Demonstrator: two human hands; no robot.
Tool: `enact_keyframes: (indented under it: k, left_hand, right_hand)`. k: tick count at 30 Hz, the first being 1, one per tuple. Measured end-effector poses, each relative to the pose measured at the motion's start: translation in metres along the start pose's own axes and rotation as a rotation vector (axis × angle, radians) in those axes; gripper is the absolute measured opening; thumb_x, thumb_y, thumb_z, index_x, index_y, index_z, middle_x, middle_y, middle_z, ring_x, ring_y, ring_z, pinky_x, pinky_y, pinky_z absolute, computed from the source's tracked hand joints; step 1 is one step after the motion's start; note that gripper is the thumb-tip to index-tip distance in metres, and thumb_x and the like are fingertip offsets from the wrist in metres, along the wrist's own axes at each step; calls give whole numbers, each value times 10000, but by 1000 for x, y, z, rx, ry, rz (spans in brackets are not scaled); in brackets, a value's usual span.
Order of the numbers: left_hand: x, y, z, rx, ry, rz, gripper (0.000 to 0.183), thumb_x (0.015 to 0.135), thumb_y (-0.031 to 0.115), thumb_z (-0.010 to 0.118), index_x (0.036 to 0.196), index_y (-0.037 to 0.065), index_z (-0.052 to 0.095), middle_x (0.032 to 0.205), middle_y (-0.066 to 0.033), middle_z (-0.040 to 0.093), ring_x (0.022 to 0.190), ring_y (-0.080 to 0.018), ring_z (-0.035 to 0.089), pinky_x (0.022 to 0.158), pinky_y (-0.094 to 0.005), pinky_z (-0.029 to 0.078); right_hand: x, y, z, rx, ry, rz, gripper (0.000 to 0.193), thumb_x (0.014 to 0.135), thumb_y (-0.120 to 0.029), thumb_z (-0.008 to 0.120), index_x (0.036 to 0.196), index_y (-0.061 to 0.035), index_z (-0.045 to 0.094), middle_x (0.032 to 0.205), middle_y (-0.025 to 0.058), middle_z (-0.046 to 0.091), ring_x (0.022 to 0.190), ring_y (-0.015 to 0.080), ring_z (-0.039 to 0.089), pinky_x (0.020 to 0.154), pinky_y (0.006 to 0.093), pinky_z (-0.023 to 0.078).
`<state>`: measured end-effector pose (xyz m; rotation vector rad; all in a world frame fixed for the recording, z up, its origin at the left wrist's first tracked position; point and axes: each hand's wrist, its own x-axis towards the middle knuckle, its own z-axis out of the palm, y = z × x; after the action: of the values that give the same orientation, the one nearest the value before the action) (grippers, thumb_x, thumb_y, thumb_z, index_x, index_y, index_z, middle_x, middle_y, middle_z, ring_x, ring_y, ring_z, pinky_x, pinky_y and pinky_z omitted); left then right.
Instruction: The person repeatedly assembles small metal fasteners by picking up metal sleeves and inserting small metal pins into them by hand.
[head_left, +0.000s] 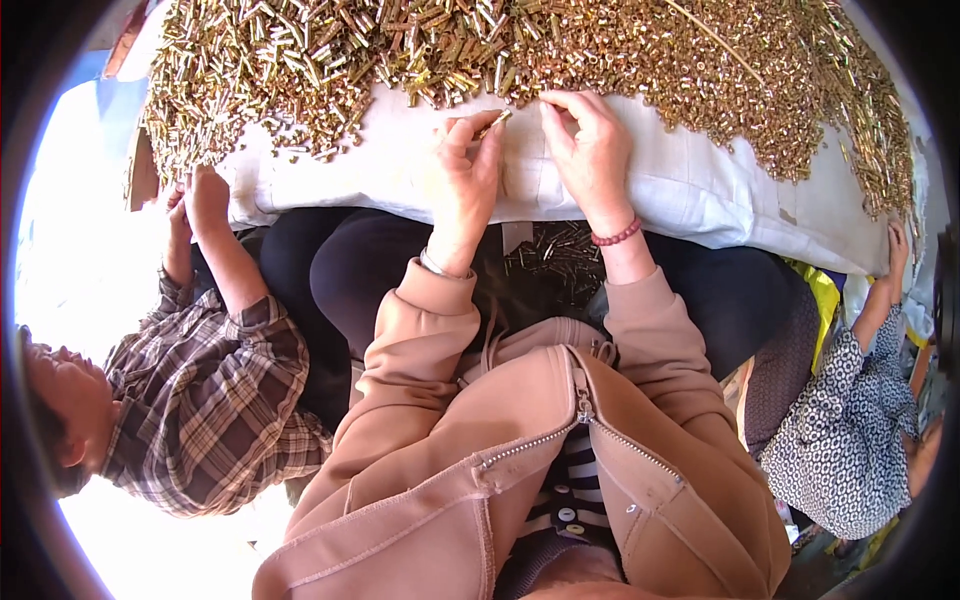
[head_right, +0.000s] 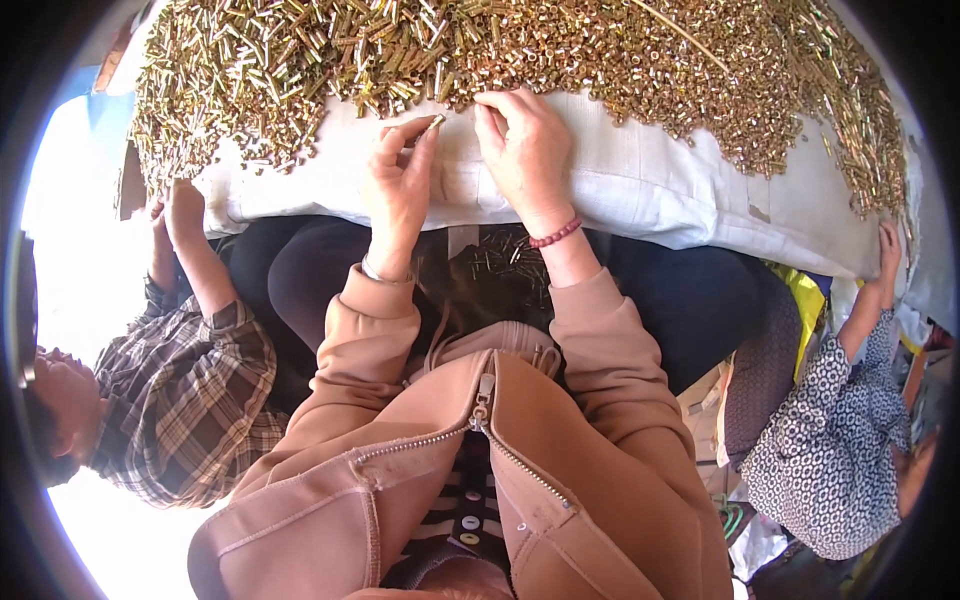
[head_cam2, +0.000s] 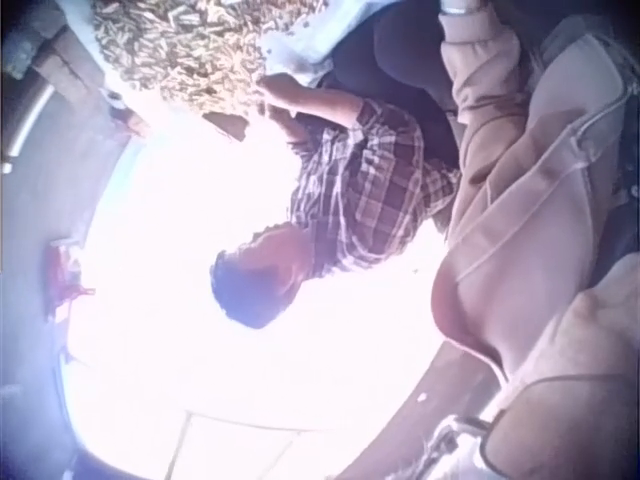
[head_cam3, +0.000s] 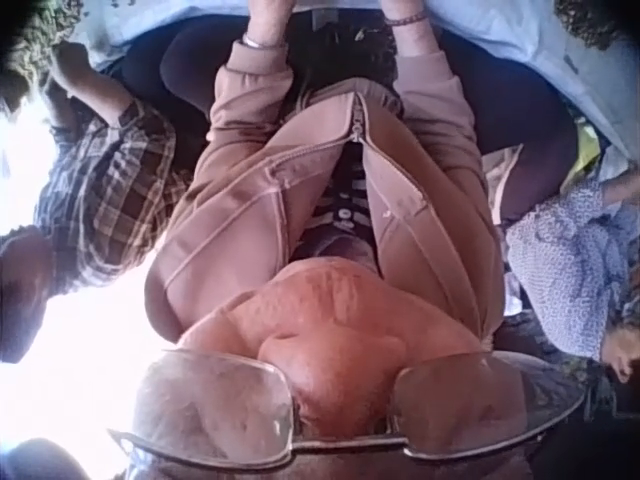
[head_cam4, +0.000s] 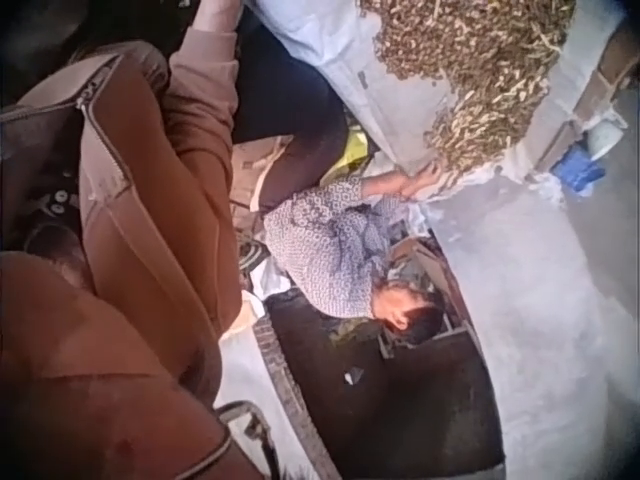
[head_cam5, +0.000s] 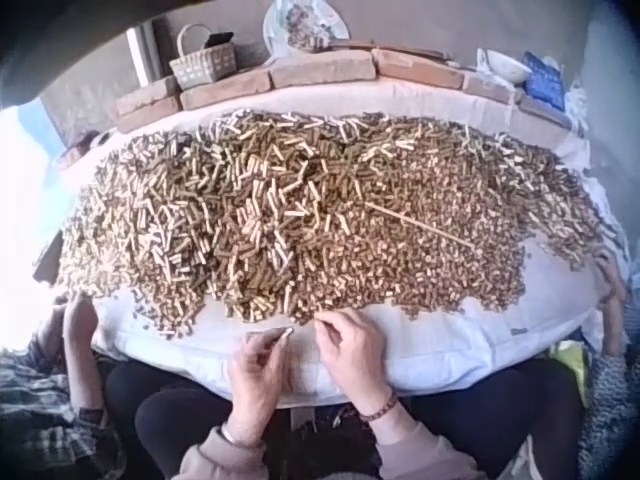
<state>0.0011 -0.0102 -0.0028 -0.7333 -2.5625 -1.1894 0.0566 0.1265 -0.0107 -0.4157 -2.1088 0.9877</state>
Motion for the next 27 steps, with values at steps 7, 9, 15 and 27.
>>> enact_keyframes:
  k: [7,9,15,27]
  left_hand:
    - [3,8,-12,-924,-189,-335,197,926,141,613,1064,8,660,889,-19,664,797,-68,572,753,-199,447]
    - [3,9,-15,-946,-228,-369,206,936,132,596,1080,-7,644,890,-32,663,828,-71,574,785,-204,441]
    - [3,13,-25,-979,-301,-422,185,919,130,618,1053,10,660,885,-19,664,821,-72,571,771,-213,447]
    - [76,14,0,46,-66,177,172,793,205,732,909,79,716,822,-60,649,723,-218,617,635,-316,483]
  right_hand:
    - [-1,0,0,-19,-27,38,92,816,-96,663,903,-69,681,803,62,639,715,215,624,642,317,493]
    - [-1,-1,0,6,-20,45,76,803,-114,662,872,-84,672,782,61,621,728,256,613,642,357,487]
    - [0,-4,1,10,4,2,78,800,-96,662,874,-69,669,799,72,630,735,256,619,648,346,492]
    - [-1,1,3,151,58,157,103,779,-36,674,876,-69,687,854,63,659,728,221,651,651,307,517]
